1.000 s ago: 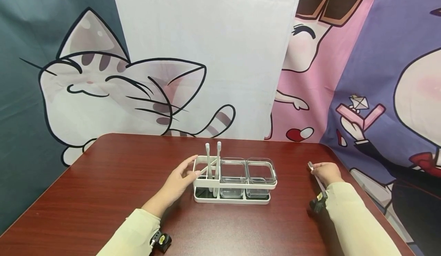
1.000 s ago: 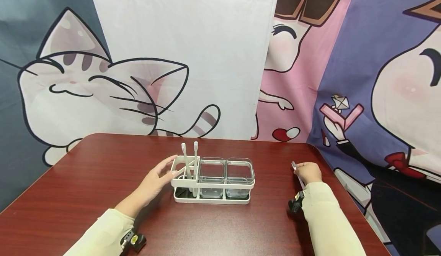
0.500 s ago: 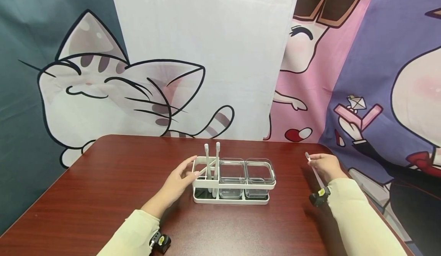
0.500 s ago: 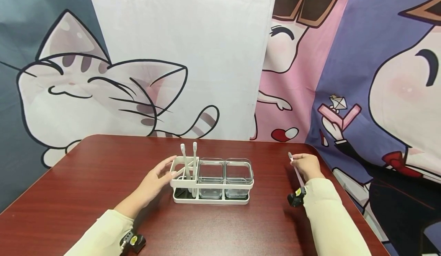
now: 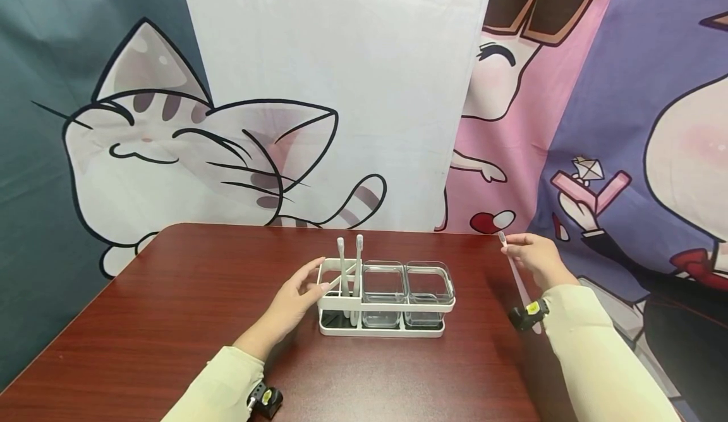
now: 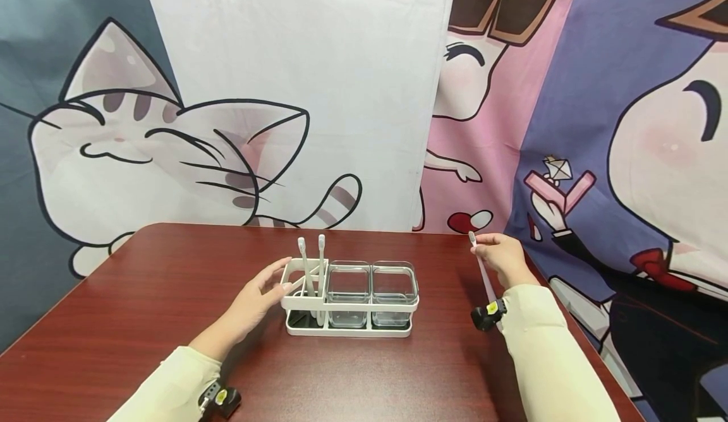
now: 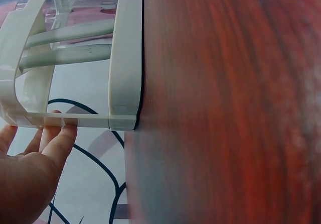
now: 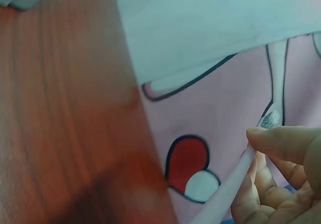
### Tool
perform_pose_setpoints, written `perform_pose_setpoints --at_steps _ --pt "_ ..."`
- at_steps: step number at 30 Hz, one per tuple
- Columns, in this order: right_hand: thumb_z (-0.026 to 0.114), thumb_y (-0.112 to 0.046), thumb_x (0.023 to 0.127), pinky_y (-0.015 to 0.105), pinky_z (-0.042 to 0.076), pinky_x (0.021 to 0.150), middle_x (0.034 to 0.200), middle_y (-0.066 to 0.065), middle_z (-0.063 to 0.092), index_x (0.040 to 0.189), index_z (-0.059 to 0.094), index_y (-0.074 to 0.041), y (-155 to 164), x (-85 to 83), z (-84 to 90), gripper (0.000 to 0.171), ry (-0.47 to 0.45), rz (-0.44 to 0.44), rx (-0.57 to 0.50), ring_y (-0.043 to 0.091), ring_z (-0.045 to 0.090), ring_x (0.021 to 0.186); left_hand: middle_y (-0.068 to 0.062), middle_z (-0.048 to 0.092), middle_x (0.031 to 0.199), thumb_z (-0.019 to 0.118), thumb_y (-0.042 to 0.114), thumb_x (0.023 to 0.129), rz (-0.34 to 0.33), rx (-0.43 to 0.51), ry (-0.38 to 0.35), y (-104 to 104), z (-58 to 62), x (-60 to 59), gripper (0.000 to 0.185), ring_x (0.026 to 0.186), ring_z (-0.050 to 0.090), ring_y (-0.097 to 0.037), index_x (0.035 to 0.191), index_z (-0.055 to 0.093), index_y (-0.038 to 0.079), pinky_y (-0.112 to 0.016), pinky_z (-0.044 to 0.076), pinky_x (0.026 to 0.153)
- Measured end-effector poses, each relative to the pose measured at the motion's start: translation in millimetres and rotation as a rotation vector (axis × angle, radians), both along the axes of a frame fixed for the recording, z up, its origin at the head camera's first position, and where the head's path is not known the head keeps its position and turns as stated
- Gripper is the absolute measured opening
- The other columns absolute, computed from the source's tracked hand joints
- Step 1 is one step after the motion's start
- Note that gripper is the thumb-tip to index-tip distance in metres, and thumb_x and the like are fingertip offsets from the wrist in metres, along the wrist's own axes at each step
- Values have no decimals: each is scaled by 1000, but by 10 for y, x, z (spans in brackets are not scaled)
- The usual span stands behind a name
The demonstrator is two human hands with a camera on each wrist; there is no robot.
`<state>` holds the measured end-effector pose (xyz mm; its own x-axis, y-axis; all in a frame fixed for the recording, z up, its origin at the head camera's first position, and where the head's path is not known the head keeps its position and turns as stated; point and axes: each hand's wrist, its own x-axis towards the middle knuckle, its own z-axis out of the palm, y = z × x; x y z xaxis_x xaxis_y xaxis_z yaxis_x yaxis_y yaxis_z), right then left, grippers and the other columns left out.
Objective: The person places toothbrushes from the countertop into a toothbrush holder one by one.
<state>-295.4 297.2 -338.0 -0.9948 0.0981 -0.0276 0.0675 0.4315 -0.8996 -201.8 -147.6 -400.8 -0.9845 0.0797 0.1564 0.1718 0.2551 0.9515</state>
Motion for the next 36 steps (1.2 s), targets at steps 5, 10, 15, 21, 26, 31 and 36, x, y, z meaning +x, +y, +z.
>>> perform_pose_setpoints --at_steps 5,10,15,21,26,31,36 --pt "67 -9 89 18 50 65 78 -15 67 125 53 10 -95 36 113 42 40 -23 -67 -5 58 71 -19 51 135 64 16 91 1 4 -2 7 5 6 56 95 57 -13 144 45 13 -29 46 82" --pt "68 -9 89 15 50 65 75 -19 65 121 57 -1 -205 75 230 35 51 -91 -161 -6 59 70 -20 49 136 64 17 92 -8 5 -4 8 12 8 57 95 57 -15 144 43 11 -31 45 83" --pt "67 -5 88 15 50 64 72 -20 64 106 59 -13 -296 103 366 21 63 -127 -373 -3 61 71 -20 49 136 64 17 92 -9 12 -6 11 24 2 56 95 56 -16 144 44 11 -31 45 83" --pt "65 0 88 16 51 65 75 -13 68 93 63 -17 -403 172 517 18 107 -76 -563 0 63 71 -18 49 136 64 16 92 -8 15 -12 4 26 6 56 95 56 -16 144 44 12 -31 45 83" --pt "68 2 87 18 51 65 77 -10 68 89 65 -19 -532 239 640 21 136 -77 -652 2 64 70 -19 49 136 64 16 92 -8 17 -11 5 13 5 56 95 56 -15 144 44 12 -31 45 83" --pt "71 0 84 18 51 64 84 -7 64 88 67 -21 -661 311 732 22 192 -64 -697 4 63 73 -20 50 135 63 16 92 -12 25 -7 5 9 3 56 94 56 -15 144 44 12 -29 45 83" --pt "70 3 84 18 50 63 84 -4 63 88 68 -19 -790 379 788 22 253 -35 -764 5 64 74 -19 49 136 62 16 93 -24 26 -7 -3 5 6 56 94 56 -15 145 42 11 -28 45 84"
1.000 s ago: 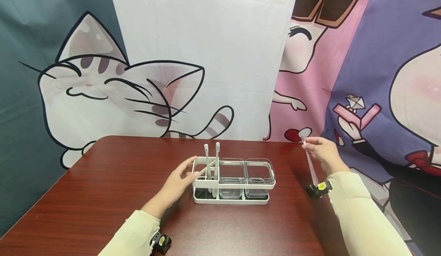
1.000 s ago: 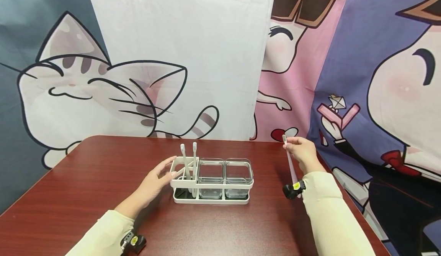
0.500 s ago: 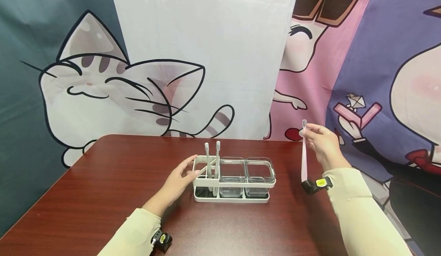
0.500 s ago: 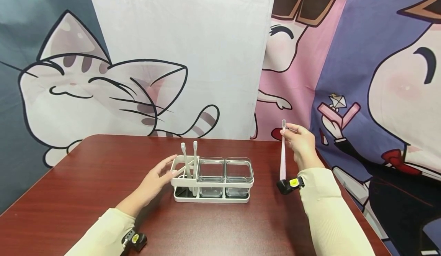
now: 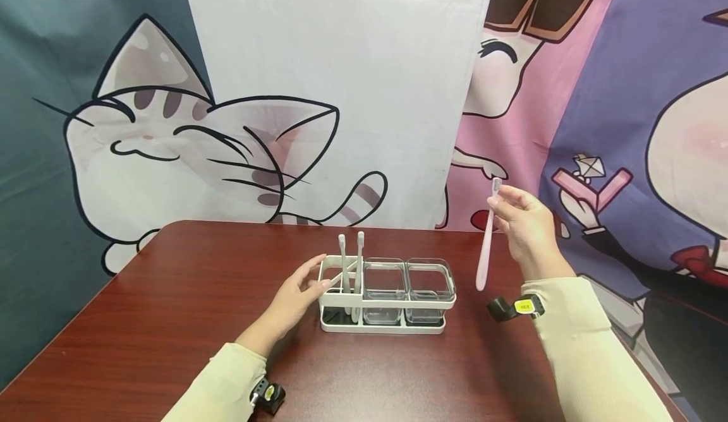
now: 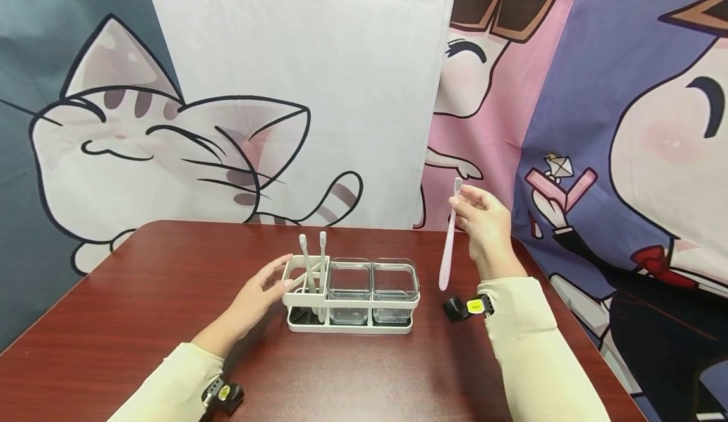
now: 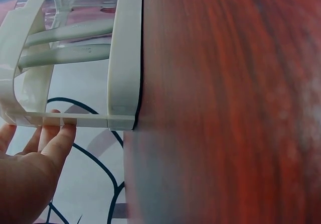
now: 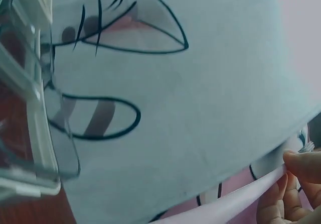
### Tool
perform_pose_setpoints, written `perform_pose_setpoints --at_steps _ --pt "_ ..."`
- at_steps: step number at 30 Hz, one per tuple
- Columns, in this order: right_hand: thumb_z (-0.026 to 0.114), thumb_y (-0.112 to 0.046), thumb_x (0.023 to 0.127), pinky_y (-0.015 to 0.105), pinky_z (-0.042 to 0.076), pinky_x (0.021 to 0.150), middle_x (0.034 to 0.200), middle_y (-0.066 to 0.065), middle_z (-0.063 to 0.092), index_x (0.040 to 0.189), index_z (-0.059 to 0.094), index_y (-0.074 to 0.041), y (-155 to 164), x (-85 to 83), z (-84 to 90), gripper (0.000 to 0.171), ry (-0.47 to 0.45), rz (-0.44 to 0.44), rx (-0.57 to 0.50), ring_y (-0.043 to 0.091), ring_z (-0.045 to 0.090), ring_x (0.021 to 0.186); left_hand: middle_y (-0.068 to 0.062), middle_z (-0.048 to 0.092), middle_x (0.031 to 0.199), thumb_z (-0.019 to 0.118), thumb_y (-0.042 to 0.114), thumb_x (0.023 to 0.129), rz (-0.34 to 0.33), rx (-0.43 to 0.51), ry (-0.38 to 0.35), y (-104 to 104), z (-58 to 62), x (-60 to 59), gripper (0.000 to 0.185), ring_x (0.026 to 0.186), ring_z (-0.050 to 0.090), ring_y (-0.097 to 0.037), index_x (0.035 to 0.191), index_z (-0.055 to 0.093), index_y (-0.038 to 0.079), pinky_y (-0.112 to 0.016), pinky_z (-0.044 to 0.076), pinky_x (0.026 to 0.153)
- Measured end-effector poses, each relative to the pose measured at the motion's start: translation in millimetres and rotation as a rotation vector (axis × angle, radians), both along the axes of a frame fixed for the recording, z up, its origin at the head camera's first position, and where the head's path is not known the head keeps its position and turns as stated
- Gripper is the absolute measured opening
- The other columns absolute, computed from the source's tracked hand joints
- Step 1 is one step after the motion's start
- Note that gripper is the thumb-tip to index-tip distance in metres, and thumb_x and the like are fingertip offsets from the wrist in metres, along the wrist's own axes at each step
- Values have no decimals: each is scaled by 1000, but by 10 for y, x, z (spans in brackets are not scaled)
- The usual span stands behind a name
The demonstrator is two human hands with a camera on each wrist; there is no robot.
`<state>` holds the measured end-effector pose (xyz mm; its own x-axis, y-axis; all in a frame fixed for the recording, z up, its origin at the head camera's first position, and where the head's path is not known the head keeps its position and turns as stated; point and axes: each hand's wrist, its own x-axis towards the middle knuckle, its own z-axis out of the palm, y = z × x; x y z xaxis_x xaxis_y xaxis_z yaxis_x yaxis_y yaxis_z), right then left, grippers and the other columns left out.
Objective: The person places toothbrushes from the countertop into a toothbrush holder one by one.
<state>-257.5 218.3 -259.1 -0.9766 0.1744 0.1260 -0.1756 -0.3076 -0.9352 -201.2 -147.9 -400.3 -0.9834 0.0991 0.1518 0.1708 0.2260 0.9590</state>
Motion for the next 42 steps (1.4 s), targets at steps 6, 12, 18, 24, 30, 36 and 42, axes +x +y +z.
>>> perform_pose_setpoints --at_steps 6,12,18,24,30,36,42 --pt "69 5 84 19 50 62 85 -3 60 89 68 -18 -179 92 67 23 52 -12 -39 6 62 75 -19 49 137 62 17 93 -2 -11 1 2 6 6 56 95 55 -14 145 42 12 -29 44 85" --pt "62 9 87 19 49 60 82 -3 60 86 69 -20 -393 176 102 29 82 -35 -43 7 62 73 -20 49 136 62 16 93 5 7 2 4 9 8 55 95 56 -15 144 43 11 -27 45 84" --pt "62 11 86 19 49 61 79 -5 62 87 68 -21 -557 231 79 32 119 -58 -6 6 61 70 -21 50 134 63 15 92 14 13 2 8 -6 -2 55 94 56 -15 144 44 11 -27 45 82" --pt "60 14 86 20 51 64 79 -3 63 87 68 -20 -666 286 69 34 167 -7 -42 8 62 72 -21 49 136 62 16 93 6 -10 6 -1 -18 -12 57 96 56 -15 145 42 12 -28 45 84" --pt "61 16 85 23 52 65 80 -2 64 87 69 -19 -821 327 60 36 216 34 -65 10 64 73 -21 50 135 63 15 93 5 -9 5 -9 -24 -16 56 94 56 -13 145 42 11 -26 44 84" --pt "59 18 84 25 53 66 79 -2 65 87 69 -21 -994 358 18 40 254 25 -57 10 63 72 -19 51 133 63 16 92 13 -11 -1 -8 0 -3 56 94 55 -13 144 43 11 -27 44 84" --pt "61 17 83 26 54 70 81 -1 67 92 69 -16 -1126 384 -45 35 310 60 -66 11 62 75 -17 52 132 63 17 93 18 -10 -6 0 16 -2 55 94 54 -15 144 44 13 -28 43 85"
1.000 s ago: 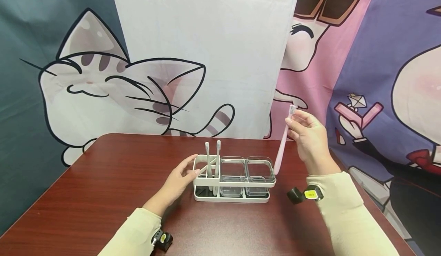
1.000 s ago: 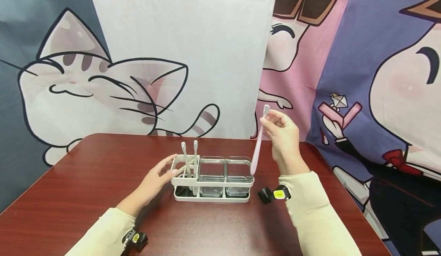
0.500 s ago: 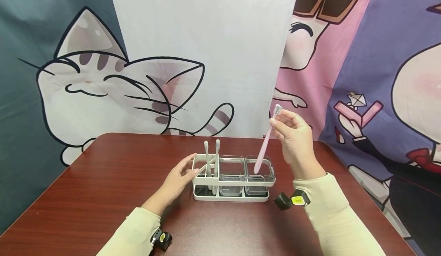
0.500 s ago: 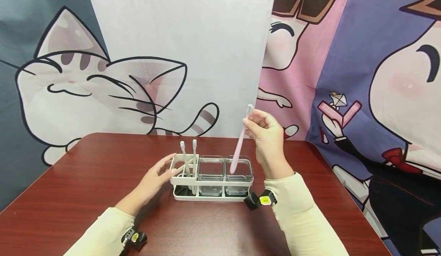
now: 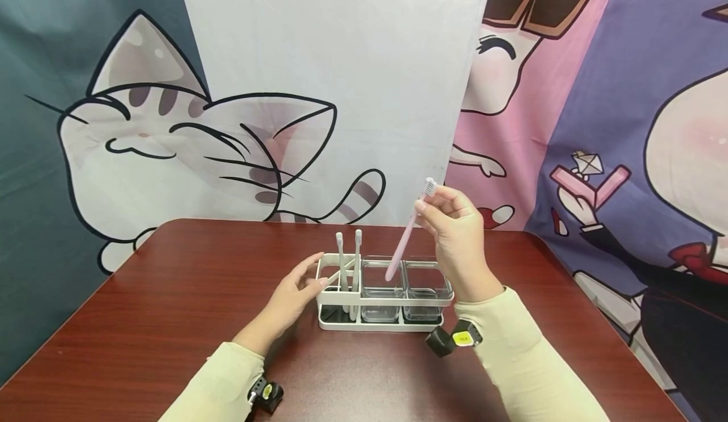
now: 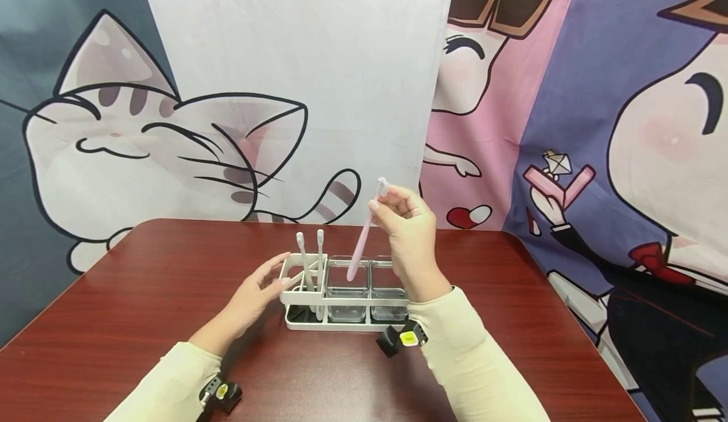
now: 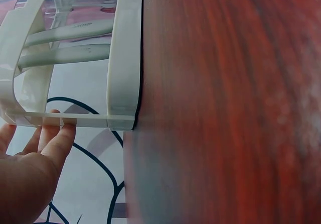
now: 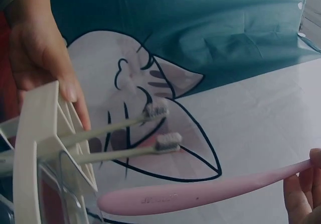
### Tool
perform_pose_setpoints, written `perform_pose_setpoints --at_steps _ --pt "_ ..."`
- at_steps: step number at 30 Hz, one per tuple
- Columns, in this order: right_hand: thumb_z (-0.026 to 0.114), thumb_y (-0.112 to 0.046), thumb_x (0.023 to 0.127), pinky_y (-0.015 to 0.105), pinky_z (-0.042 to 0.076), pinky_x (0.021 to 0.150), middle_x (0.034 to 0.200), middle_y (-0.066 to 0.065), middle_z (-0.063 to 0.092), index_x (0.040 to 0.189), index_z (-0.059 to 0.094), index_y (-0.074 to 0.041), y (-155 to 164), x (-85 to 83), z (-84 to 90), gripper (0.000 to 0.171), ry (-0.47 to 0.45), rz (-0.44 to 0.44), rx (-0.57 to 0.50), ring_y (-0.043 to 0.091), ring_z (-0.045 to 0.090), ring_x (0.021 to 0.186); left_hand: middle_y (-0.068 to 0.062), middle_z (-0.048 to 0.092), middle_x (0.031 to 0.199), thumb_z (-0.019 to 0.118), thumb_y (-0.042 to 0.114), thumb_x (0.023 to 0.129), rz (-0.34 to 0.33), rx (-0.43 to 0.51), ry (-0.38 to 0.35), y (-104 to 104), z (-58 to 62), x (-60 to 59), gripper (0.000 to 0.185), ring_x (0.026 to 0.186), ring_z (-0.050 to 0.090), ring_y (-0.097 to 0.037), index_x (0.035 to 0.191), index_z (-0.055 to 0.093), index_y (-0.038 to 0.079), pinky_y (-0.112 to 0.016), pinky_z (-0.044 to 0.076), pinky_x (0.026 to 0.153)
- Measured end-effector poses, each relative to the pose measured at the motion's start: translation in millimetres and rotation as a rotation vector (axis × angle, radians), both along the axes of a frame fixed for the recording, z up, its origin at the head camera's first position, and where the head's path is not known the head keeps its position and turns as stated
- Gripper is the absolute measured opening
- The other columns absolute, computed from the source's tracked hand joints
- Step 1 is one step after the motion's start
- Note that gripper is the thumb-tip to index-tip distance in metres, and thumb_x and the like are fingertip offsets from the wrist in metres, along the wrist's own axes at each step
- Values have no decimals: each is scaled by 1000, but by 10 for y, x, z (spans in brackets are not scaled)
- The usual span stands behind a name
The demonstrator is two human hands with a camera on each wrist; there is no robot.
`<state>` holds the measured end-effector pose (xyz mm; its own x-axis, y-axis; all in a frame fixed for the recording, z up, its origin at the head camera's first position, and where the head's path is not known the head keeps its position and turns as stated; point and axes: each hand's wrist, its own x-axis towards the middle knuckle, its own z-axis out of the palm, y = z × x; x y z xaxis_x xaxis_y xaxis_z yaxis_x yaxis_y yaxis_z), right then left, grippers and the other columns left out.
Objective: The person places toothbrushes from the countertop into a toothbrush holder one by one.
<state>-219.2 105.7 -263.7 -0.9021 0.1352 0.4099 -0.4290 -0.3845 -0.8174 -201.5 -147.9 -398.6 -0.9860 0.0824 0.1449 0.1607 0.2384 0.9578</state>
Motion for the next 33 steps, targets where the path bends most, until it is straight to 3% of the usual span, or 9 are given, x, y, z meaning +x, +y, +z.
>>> perform_pose_setpoints --at_steps 18,27,33 --pt "59 18 83 27 55 72 85 -2 67 91 69 -19 -381 6 -187 39 72 95 7 9 62 78 -21 50 134 62 15 93 -18 16 10 -12 -17 1 55 94 55 -15 144 43 11 -25 44 83" --pt "62 17 82 26 55 74 83 -3 66 88 68 -23 -538 27 -306 41 74 125 76 9 62 78 -19 51 134 63 15 92 -6 13 4 -3 -18 -11 56 93 57 -15 144 43 10 -27 45 81" --pt "66 15 80 27 55 73 82 -2 66 93 68 -8 -597 43 -396 26 56 122 144 11 62 77 -18 53 132 63 15 92 4 13 8 5 -17 -12 55 93 57 -15 144 44 11 -27 45 81"
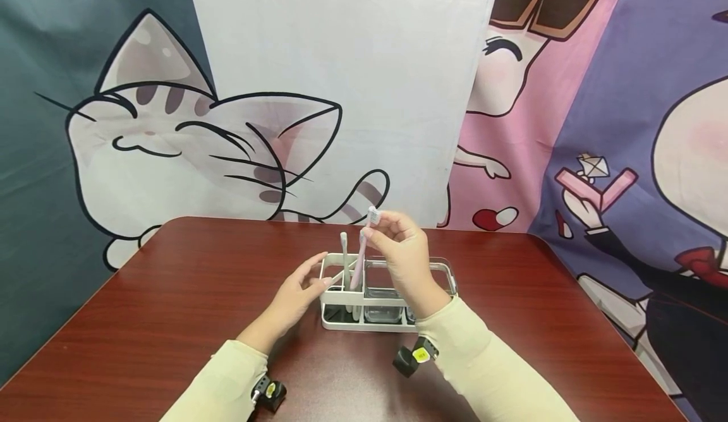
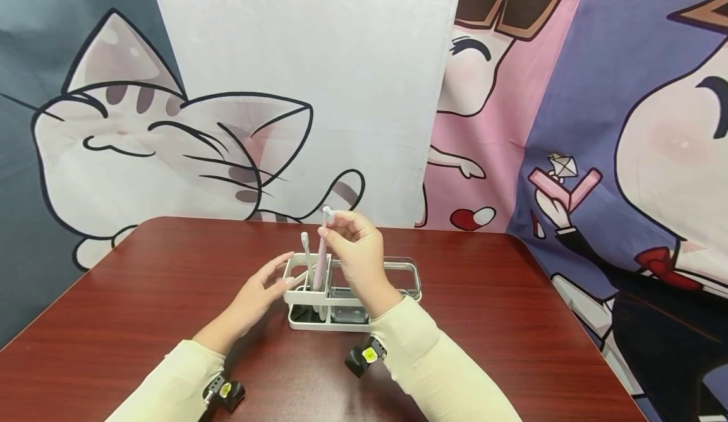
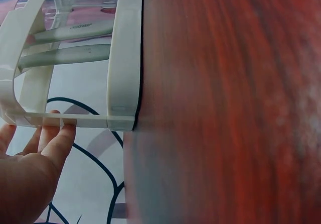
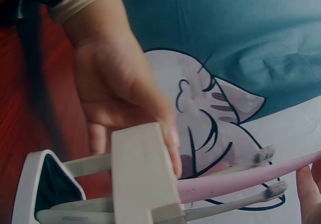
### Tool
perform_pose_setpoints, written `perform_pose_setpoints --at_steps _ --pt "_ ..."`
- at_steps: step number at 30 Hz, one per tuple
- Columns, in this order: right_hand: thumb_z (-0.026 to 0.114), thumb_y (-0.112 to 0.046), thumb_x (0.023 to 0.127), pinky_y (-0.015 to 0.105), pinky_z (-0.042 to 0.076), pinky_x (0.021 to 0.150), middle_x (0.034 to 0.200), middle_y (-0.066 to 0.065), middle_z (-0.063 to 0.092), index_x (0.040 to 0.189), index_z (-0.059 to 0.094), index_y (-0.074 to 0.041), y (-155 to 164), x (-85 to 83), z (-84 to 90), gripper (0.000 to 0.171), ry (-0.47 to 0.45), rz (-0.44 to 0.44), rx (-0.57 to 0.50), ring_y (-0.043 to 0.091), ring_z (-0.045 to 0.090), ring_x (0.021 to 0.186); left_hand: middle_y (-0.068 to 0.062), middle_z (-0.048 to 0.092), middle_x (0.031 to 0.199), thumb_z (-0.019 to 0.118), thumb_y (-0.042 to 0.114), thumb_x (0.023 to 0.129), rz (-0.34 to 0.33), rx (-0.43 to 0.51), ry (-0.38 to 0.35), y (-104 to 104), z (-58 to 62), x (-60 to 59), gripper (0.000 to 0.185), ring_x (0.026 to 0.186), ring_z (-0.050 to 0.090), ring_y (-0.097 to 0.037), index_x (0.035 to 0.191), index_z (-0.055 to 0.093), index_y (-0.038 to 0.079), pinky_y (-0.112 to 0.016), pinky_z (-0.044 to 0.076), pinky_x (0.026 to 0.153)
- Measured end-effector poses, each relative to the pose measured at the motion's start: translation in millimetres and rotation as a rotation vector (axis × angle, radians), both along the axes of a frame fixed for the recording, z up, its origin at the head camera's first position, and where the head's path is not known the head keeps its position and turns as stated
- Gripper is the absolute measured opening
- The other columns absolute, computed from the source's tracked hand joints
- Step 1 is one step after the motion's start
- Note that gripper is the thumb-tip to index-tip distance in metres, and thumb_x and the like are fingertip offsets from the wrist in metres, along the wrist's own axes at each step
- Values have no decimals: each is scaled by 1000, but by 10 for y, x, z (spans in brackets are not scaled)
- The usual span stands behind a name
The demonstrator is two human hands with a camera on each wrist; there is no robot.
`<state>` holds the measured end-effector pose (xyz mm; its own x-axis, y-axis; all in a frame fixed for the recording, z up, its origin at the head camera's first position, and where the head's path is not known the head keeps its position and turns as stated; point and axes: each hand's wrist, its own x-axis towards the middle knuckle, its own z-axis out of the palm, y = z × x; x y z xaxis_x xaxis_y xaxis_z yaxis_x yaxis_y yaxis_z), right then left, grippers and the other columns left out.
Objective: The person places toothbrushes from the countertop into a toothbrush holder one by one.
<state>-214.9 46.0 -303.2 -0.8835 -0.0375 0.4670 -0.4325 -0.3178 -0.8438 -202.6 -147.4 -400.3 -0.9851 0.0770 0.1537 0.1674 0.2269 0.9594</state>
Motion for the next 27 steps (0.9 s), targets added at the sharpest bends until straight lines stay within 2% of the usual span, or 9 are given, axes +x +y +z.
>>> perform_pose_setpoints --at_steps 3,6,13,21,27 --pt "66 14 80 26 55 72 82 -2 67 97 64 4 -14 0 -36 20 3 2 31 10 63 77 -19 53 132 63 16 92 -3 4 3 0 5 3 55 93 57 -16 143 45 11 -27 45 81" --pt "66 14 81 25 54 71 84 -2 67 99 61 8 -22 1 -70 19 -9 11 58 9 63 78 -19 52 133 63 16 92 -11 4 1 -2 11 10 55 94 57 -16 144 44 12 -27 45 82" --pt "69 9 81 23 52 69 83 -3 67 100 63 8 -48 20 -148 20 -53 28 117 9 61 76 -20 50 137 62 16 93 -19 -6 -10 -9 9 13 55 96 57 -15 144 43 12 -28 45 84" --pt "70 7 81 23 51 68 87 0 68 104 64 9 -70 30 -269 23 -29 44 195 10 61 79 -21 51 135 62 16 93 -19 3 -3 -10 4 4 55 95 58 -16 144 43 11 -26 46 82" --pt "70 6 81 24 50 71 90 11 69 101 66 6 -84 36 -350 21 -13 18 270 10 62 82 -21 51 135 61 16 93 -25 0 1 -15 -11 3 55 96 57 -16 145 43 12 -27 45 83"
